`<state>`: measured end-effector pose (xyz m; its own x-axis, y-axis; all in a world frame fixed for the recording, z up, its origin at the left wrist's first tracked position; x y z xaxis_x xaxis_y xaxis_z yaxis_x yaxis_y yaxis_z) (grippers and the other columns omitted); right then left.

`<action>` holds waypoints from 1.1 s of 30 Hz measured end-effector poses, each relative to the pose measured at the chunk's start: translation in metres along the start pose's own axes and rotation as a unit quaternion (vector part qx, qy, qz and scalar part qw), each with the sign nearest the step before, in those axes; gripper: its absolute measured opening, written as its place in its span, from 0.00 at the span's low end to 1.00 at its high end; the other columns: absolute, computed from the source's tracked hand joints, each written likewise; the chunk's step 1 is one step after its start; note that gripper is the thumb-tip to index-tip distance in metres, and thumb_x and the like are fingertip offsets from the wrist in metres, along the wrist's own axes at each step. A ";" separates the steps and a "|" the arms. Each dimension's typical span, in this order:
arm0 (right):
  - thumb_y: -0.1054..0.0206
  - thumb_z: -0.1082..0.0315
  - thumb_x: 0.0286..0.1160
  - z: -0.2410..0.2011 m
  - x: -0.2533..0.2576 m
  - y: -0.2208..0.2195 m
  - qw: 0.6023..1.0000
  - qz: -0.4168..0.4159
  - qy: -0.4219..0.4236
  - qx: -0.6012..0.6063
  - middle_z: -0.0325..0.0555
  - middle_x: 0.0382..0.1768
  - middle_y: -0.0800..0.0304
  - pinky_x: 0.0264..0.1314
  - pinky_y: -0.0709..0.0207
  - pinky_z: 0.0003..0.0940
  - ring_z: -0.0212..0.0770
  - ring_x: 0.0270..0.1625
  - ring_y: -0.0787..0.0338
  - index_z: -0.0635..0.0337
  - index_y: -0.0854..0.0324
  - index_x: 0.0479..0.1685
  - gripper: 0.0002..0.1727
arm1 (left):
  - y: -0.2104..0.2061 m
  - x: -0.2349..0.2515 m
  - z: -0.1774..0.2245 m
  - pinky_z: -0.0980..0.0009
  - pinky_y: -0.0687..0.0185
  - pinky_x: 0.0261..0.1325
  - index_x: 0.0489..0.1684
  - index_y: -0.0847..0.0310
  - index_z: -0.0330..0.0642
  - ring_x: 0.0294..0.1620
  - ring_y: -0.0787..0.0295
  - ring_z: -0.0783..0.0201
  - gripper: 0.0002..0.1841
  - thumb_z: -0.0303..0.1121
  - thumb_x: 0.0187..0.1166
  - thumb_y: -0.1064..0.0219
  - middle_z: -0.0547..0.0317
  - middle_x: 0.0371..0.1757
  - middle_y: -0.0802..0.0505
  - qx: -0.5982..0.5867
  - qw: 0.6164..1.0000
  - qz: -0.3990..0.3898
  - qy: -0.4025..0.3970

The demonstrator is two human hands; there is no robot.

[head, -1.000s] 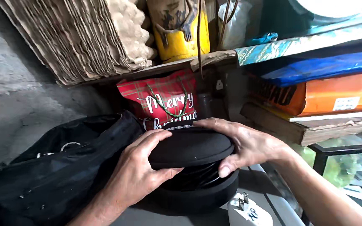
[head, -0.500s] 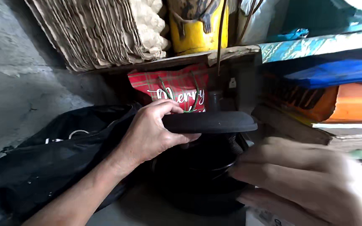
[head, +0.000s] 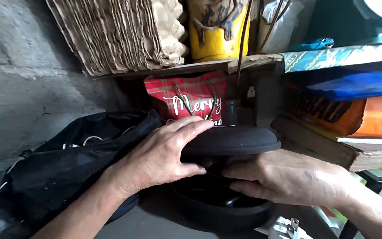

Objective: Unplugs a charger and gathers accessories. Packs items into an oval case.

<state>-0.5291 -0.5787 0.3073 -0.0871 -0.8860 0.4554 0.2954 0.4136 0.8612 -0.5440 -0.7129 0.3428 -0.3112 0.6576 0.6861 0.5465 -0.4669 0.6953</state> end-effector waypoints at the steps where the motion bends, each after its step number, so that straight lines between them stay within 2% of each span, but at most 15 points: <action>1: 0.41 0.60 0.85 0.001 0.000 -0.002 1.000 -0.003 0.002 0.016 0.45 0.41 0.08 0.42 0.15 0.32 0.39 0.43 0.08 0.56 0.11 0.43 0.14 | 0.001 -0.001 0.001 0.68 0.19 0.72 0.75 0.19 0.43 0.72 0.15 0.64 0.37 0.54 0.64 0.25 0.55 0.70 0.11 0.017 1.000 0.014 -0.010; 2: 0.40 0.57 0.85 0.003 0.000 -0.004 0.999 -0.012 -0.001 0.043 0.47 0.49 0.06 0.50 0.14 0.32 0.40 0.51 0.06 0.57 0.10 0.48 0.16 | 0.002 -0.001 0.001 0.68 0.18 0.71 0.73 0.18 0.42 0.70 0.14 0.64 0.34 0.51 0.68 0.26 0.54 0.68 0.09 0.027 0.999 0.028 -0.020; 4: 0.37 0.52 0.83 0.006 0.003 -0.013 0.993 -0.045 -0.016 0.110 0.52 0.64 0.08 0.67 0.17 0.35 0.44 0.67 0.09 0.60 0.10 0.61 0.23 | 0.001 -0.001 0.002 0.68 0.17 0.69 0.71 0.18 0.38 0.67 0.11 0.64 0.29 0.48 0.74 0.28 0.52 0.64 0.08 0.023 0.998 0.038 -0.034; 6: 0.37 0.50 0.82 0.009 0.008 -0.020 0.987 -0.069 -0.023 0.142 0.53 0.68 0.11 0.72 0.21 0.36 0.45 0.72 0.13 0.60 0.12 0.66 0.26 | 0.001 0.001 0.001 0.70 0.16 0.68 0.70 0.18 0.38 0.64 0.11 0.66 0.27 0.48 0.78 0.31 0.54 0.61 0.07 0.014 0.999 0.032 -0.036; 8: 0.37 0.51 0.82 0.009 0.010 -0.021 0.987 -0.080 -0.025 0.135 0.53 0.68 0.11 0.71 0.20 0.39 0.46 0.71 0.12 0.60 0.13 0.66 0.25 | 0.002 0.002 0.001 0.71 0.16 0.66 0.67 0.16 0.38 0.62 0.10 0.67 0.25 0.47 0.78 0.31 0.55 0.58 0.06 0.011 0.999 0.033 -0.038; 11: 0.36 0.55 0.82 0.006 0.009 -0.014 0.991 -0.085 -0.027 0.103 0.52 0.60 0.07 0.63 0.16 0.40 0.46 0.63 0.08 0.60 0.11 0.60 0.20 | 0.006 0.002 0.002 0.73 0.16 0.64 0.63 0.14 0.37 0.60 0.09 0.67 0.23 0.46 0.80 0.33 0.55 0.56 0.05 0.008 0.998 0.037 -0.043; 15: 0.39 0.59 0.83 0.018 0.002 -0.007 0.987 -0.094 -0.065 0.114 0.47 0.52 0.06 0.53 0.15 0.36 0.39 0.53 0.07 0.58 0.09 0.51 0.15 | 0.005 0.003 -0.001 0.74 0.16 0.63 0.64 0.14 0.39 0.58 0.09 0.69 0.22 0.45 0.80 0.32 0.58 0.55 0.06 -0.003 0.999 0.036 -0.022; 17: 0.37 0.57 0.81 0.016 0.007 -0.013 0.984 -0.098 -0.067 0.130 0.48 0.60 0.07 0.61 0.16 0.36 0.40 0.61 0.08 0.58 0.11 0.58 0.18 | 0.003 0.004 -0.003 0.74 0.15 0.61 0.65 0.15 0.40 0.57 0.10 0.70 0.22 0.46 0.80 0.32 0.59 0.54 0.06 -0.003 0.999 0.035 -0.008; 19: 0.35 0.51 0.81 0.012 0.016 -0.024 0.981 -0.109 -0.077 0.140 0.53 0.67 0.11 0.69 0.18 0.44 0.47 0.69 0.11 0.59 0.15 0.67 0.25 | 0.002 0.005 -0.003 0.74 0.15 0.61 0.65 0.15 0.40 0.58 0.10 0.70 0.22 0.46 0.80 0.32 0.58 0.55 0.06 -0.008 0.999 0.035 0.000; 21: 0.37 0.48 0.81 0.010 0.022 -0.030 0.982 -0.114 -0.081 0.128 0.53 0.69 0.12 0.68 0.18 0.49 0.50 0.70 0.12 0.57 0.15 0.69 0.27 | 0.002 0.004 -0.004 0.73 0.15 0.62 0.65 0.15 0.41 0.58 0.10 0.70 0.22 0.46 0.80 0.32 0.58 0.55 0.06 -0.011 0.999 0.036 0.007; 23: 0.40 0.49 0.83 0.006 0.026 -0.033 0.980 -0.141 -0.077 0.117 0.55 0.74 0.16 0.68 0.20 0.54 0.53 0.74 0.15 0.51 0.17 0.73 0.26 | 0.002 0.004 -0.004 0.73 0.15 0.63 0.66 0.16 0.40 0.59 0.10 0.70 0.22 0.45 0.80 0.32 0.58 0.56 0.06 -0.012 0.999 0.037 0.010; 25: 0.41 0.53 0.83 0.004 0.028 -0.036 0.969 -0.186 -0.086 0.138 0.58 0.82 0.26 0.75 0.26 0.59 0.58 0.82 0.24 0.46 0.16 0.74 0.23 | 0.002 0.004 -0.004 0.73 0.15 0.64 0.66 0.16 0.39 0.59 0.10 0.69 0.22 0.44 0.80 0.32 0.57 0.56 0.06 -0.012 0.999 0.036 0.012; 27: 0.39 0.57 0.82 0.005 0.030 -0.036 0.956 -0.214 -0.095 0.174 0.58 0.84 0.29 0.81 0.33 0.58 0.59 0.85 0.29 0.47 0.12 0.68 0.20 | 0.002 0.005 -0.004 0.73 0.15 0.62 0.67 0.16 0.40 0.58 0.09 0.69 0.23 0.44 0.80 0.31 0.57 0.55 0.06 -0.006 0.999 0.036 0.015; 29: 0.37 0.58 0.78 0.007 0.030 -0.033 0.957 -0.210 -0.095 0.175 0.57 0.79 0.22 0.74 0.27 0.57 0.57 0.80 0.22 0.51 0.09 0.59 0.18 | 0.003 0.004 -0.005 0.73 0.14 0.61 0.66 0.15 0.40 0.57 0.09 0.69 0.22 0.45 0.80 0.32 0.58 0.54 0.06 -0.004 0.999 0.037 0.015; 33: 0.33 0.50 0.78 0.013 0.023 -0.032 0.970 -0.177 -0.111 0.121 0.55 0.69 0.14 0.58 0.18 0.58 0.56 0.68 0.13 0.53 0.11 0.56 0.20 | 0.005 0.001 -0.006 0.73 0.14 0.60 0.63 0.15 0.39 0.56 0.09 0.69 0.21 0.44 0.81 0.32 0.58 0.53 0.06 -0.009 0.999 0.047 0.006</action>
<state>-0.5533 -0.6095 0.2929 -0.3539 -0.9253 0.1361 -0.0205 0.1532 0.9880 -0.5460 -0.7178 0.3483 -0.2678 0.6029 0.7515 0.5594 -0.5378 0.6308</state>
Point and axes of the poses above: each hand's wrist, its own x-axis towards the middle knuckle, its own y-axis out of the back of the hand, z = x × y, the point moved 9 cm from there along x, towards the middle knuckle
